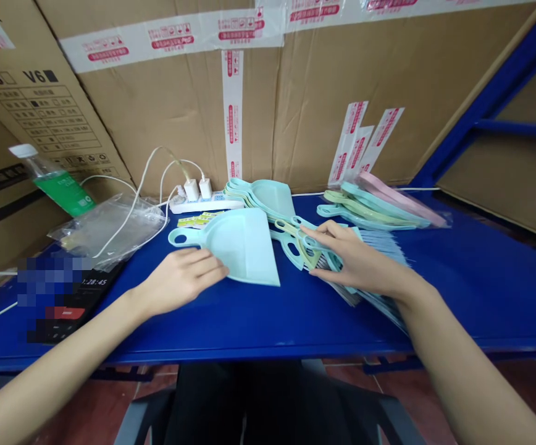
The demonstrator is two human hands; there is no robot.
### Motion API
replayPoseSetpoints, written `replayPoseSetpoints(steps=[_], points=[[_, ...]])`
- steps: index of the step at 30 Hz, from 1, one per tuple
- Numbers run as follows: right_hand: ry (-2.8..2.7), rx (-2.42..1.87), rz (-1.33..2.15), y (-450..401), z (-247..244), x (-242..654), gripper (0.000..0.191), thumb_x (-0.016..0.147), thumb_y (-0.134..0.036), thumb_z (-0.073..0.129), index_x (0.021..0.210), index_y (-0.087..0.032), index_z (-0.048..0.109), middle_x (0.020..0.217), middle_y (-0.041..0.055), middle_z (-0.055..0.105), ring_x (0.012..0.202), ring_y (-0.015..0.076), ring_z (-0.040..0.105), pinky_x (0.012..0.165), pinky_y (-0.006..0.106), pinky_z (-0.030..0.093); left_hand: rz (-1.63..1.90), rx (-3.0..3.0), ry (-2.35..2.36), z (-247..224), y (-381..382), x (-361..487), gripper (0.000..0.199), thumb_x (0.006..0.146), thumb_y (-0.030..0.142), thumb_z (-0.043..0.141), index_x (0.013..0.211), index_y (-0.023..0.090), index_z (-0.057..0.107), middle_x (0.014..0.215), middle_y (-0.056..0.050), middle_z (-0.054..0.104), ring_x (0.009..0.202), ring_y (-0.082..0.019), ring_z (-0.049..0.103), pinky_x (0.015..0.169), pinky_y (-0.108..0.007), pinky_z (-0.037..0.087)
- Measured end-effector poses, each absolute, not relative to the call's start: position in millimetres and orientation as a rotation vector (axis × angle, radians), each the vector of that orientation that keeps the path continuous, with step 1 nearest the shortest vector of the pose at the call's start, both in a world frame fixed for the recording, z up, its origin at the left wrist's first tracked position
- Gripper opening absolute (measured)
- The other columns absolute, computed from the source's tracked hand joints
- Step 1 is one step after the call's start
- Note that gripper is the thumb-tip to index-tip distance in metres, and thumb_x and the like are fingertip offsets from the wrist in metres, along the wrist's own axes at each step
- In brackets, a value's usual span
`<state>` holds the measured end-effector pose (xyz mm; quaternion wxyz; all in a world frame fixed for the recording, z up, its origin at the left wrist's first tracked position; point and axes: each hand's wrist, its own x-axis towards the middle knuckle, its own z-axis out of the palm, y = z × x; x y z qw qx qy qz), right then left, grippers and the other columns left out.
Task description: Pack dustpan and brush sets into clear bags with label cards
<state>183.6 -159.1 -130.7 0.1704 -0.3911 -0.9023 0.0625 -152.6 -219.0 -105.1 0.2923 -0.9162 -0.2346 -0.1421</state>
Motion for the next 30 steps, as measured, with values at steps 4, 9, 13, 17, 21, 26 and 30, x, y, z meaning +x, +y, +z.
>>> replayPoseSetpoints(steps=[4,9,13,17,21,26,30], points=[[-2.575,-1.079,0.261,-158,-129,185,0.063,0.09,-0.053,0.051,0.148,-0.028,0.045,0.108,0.0102,0.054,0.094,0.0269,0.056,0.086,0.045,0.052,-0.363,-2.488,-0.595,-115,-234,-160,0.034,0.098,0.007,0.034,0.096,0.019,0.066,0.081,-0.001,0.074,0.072,-0.014,0.065,0.062,-0.027,0.049],[-2.582,-1.063,0.341,-155,-127,183,0.065,0.091,-0.054,0.049,0.148,-0.025,0.045,0.104,0.0103,0.054,0.09,0.0261,0.056,0.081,0.044,0.053,-0.414,-2.527,-0.612,-123,-239,-162,0.033,0.1,0.007,0.033,0.094,0.017,0.065,0.08,0.0,0.073,0.068,-0.013,0.061,0.062,-0.026,0.048],[-2.598,-1.059,0.367,-156,-122,178,0.065,0.091,-0.054,0.049,0.148,-0.024,0.046,0.101,0.0097,0.052,0.087,0.0253,0.056,0.081,0.046,0.054,-0.402,-2.572,-0.602,-127,-240,-163,0.035,0.101,0.009,0.031,0.094,0.017,0.065,0.079,0.0,0.071,0.068,-0.014,0.059,0.06,-0.026,0.045],[-2.625,-1.042,0.332,-159,-119,175,0.061,0.093,-0.056,0.047,0.145,-0.023,0.05,0.097,0.0094,0.052,0.083,0.0254,0.057,0.08,0.049,0.055,-0.375,-2.626,-0.625,-129,-240,-164,0.036,0.099,0.007,0.031,0.092,0.017,0.065,0.076,-0.001,0.068,0.067,-0.014,0.056,0.058,-0.028,0.043],[-2.635,-1.01,0.298,-158,-118,175,0.062,0.092,-0.066,0.041,0.137,-0.027,0.059,0.089,0.0095,0.053,0.075,0.026,0.056,0.068,0.048,0.057,-0.354,-2.717,-0.622,-131,-240,-165,0.035,0.098,0.007,0.033,0.092,0.016,0.065,0.077,-0.001,0.067,0.066,-0.015,0.053,0.058,-0.029,0.042],[-2.64,-0.993,0.239,-158,-108,171,0.06,0.096,-0.063,0.028,0.129,-0.03,0.065,0.084,0.0098,0.054,0.072,0.0254,0.056,0.064,0.045,0.054,-0.254,-2.785,-0.688,-133,-240,-168,0.03,0.097,0.009,0.037,0.097,0.018,0.065,0.084,-0.003,0.068,0.071,-0.015,0.055,0.062,-0.028,0.043],[-2.601,-0.994,0.171,-164,-94,151,0.054,0.099,-0.053,0.029,0.134,-0.027,0.061,0.087,0.0097,0.054,0.077,0.0252,0.055,0.072,0.045,0.053,-0.293,-2.807,-0.655,-134,-241,-169,0.027,0.096,0.008,0.04,0.097,0.018,0.064,0.085,-0.002,0.069,0.071,-0.015,0.054,0.063,-0.028,0.043]])
